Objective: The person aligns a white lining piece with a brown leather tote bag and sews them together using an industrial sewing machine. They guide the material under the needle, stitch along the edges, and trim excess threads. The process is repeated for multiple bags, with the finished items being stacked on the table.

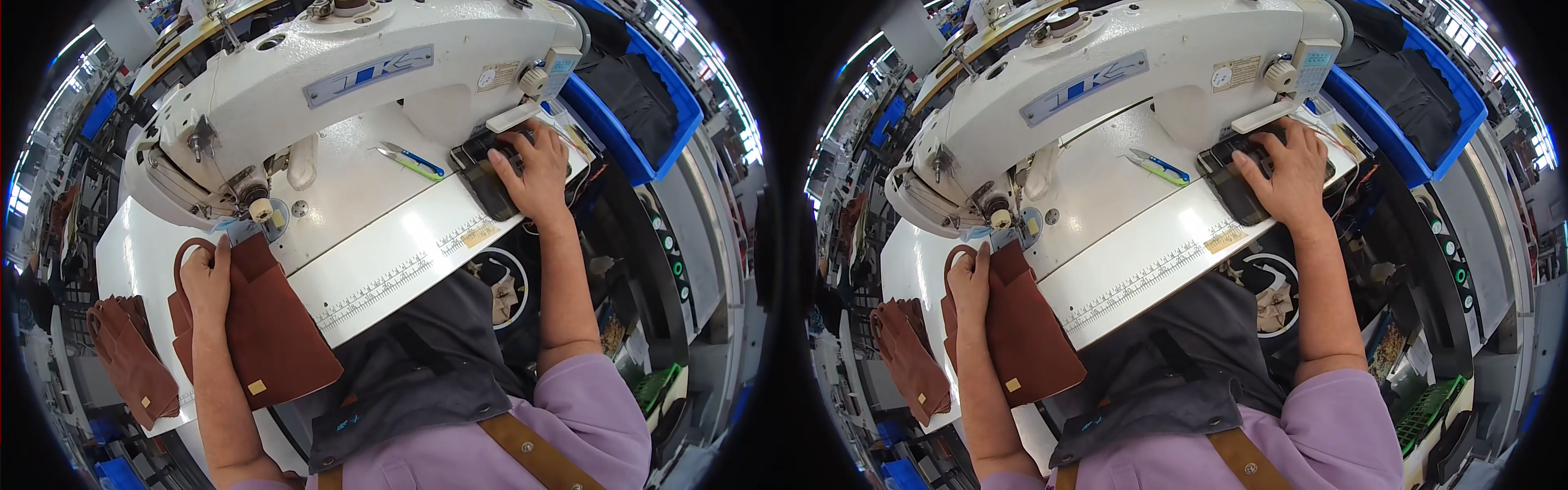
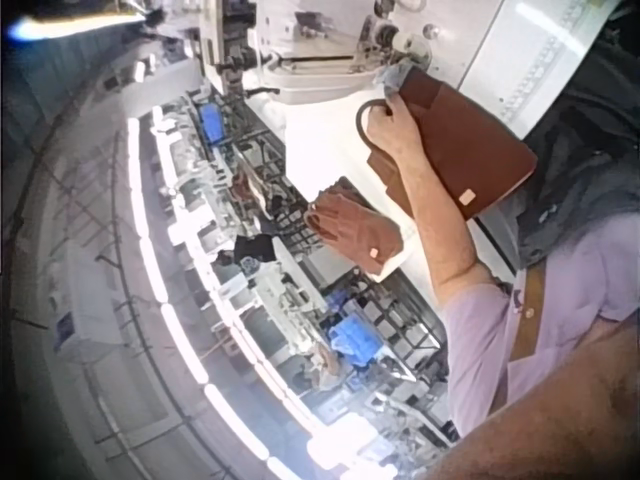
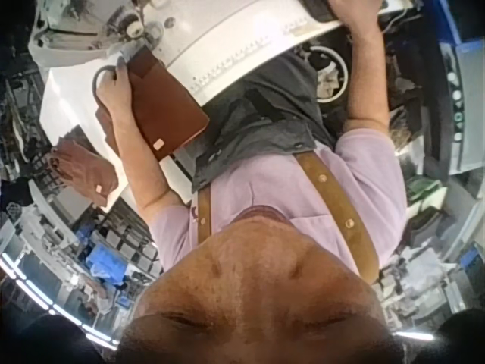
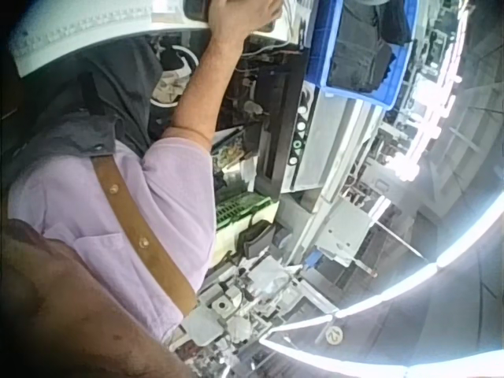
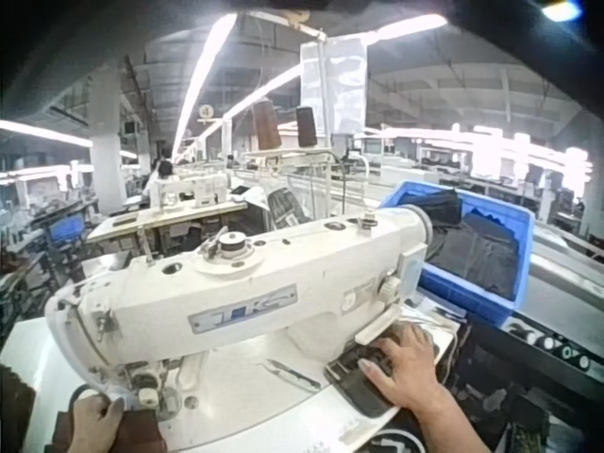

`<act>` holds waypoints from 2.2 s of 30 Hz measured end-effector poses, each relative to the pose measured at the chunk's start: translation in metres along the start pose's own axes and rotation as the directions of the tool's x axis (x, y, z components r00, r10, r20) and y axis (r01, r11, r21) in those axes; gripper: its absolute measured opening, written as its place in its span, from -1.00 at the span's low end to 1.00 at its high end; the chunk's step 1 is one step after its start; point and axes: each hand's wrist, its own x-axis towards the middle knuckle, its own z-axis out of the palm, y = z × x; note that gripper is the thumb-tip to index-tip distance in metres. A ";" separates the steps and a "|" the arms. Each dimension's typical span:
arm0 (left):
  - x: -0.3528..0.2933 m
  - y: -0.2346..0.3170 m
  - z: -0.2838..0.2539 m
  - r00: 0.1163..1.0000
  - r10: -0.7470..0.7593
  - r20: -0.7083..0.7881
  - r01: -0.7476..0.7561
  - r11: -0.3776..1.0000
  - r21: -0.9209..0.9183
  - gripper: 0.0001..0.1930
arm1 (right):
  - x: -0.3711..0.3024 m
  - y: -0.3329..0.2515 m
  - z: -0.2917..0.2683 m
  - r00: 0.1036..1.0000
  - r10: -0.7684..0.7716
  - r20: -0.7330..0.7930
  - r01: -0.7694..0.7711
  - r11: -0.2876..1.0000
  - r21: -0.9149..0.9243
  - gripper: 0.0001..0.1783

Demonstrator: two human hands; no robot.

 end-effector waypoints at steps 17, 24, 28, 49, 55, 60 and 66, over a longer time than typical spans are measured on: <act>0.002 0.007 -0.002 1.000 -0.010 0.018 0.009 0.995 0.100 -0.42 | -0.015 -0.110 -0.019 0.962 -0.273 -0.010 0.230 0.792 0.566 -0.77; -0.026 0.022 -0.019 0.960 -0.255 0.116 0.280 0.895 -0.346 -0.50 | -0.022 -0.213 -0.013 0.843 -0.504 0.186 0.124 0.519 0.846 -0.71; -0.042 0.048 -0.040 0.985 -0.164 -0.058 0.120 0.883 -0.454 -0.60 | -0.025 -0.247 -0.020 0.769 -0.424 0.478 -0.426 0.217 0.878 -0.66; -0.087 0.073 -0.081 0.962 -0.110 -0.251 -0.087 0.747 -0.659 -0.67 | -0.036 -0.252 -0.035 0.909 -0.357 0.214 -0.181 0.124 0.976 -0.91; -0.097 0.058 -0.088 0.984 -0.181 0.010 0.139 0.723 -0.677 -0.71 | -0.033 -0.252 -0.037 0.886 -0.354 0.299 -0.267 0.137 0.954 -0.91; -0.113 0.048 -0.103 0.989 0.140 0.051 -0.135 0.986 -0.102 -0.69 | -0.026 -0.252 -0.032 0.843 -0.316 0.436 -0.445 0.046 0.894 -0.88; -0.118 0.052 -0.114 1.000 -0.012 0.020 0.011 0.999 0.035 -0.89 | -0.029 -0.253 -0.023 0.755 -0.410 0.512 -0.524 0.093 0.847 -0.86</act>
